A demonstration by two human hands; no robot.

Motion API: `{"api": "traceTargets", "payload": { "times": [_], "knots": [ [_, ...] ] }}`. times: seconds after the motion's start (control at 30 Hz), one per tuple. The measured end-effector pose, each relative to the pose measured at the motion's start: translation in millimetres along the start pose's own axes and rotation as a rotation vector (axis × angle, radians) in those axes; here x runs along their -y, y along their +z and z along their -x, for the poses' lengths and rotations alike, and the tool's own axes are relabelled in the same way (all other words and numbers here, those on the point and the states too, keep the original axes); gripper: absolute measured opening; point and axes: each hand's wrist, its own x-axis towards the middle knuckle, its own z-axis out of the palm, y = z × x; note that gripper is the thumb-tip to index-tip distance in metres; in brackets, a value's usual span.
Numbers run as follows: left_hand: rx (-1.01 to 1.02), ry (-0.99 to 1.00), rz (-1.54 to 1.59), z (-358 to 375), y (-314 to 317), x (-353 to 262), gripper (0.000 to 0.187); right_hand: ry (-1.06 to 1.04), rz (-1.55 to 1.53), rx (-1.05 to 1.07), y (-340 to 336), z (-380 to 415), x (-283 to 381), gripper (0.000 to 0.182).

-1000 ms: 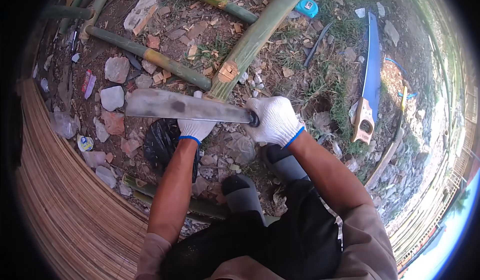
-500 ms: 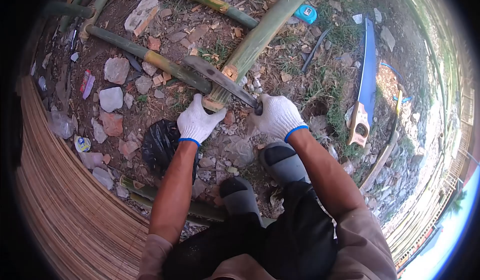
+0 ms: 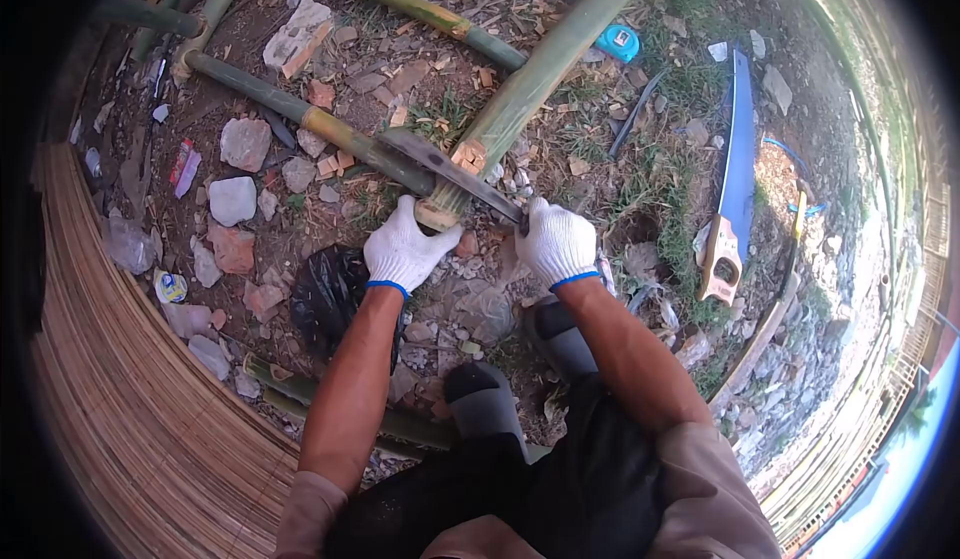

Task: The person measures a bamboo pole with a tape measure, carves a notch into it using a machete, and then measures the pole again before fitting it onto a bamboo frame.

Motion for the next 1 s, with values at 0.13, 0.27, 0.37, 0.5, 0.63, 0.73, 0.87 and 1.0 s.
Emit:
{"api": "traceTargets", "payload": {
  "times": [0.13,0.27,0.37,0.5,0.63,0.73,0.87,1.0],
  "knots": [
    [0.004,0.023,0.023,0,9,7,0.076,-0.125,-0.143,-0.066,-40,29,23,0.029],
    [0.150,0.031,-0.059,-9,9,13,0.075,-0.403,-0.249,-0.203,-21,15,5,0.027],
    [-0.018,0.027,0.029,-7,-3,2,0.079,-0.027,0.014,0.065,-4,-9,0,0.028],
    [0.064,-0.019,0.033,-3,-1,3,0.079,-0.442,-0.213,-0.124,-41,18,17,0.030],
    [0.012,0.004,0.031,0,-1,0,0.077,-0.061,-0.001,0.225,-9,-18,-10,0.036],
    [0.070,-0.054,0.018,1,-8,-7,0.077,-0.152,0.007,0.146,-47,1,13,0.032],
    [0.038,-0.017,0.019,-3,4,4,0.078,-0.181,-0.165,0.217,-26,-4,0,0.029],
    [0.014,0.002,0.051,-1,-3,-1,0.079,-0.054,-0.112,0.317,-50,-6,1,0.037]
  ]
}}
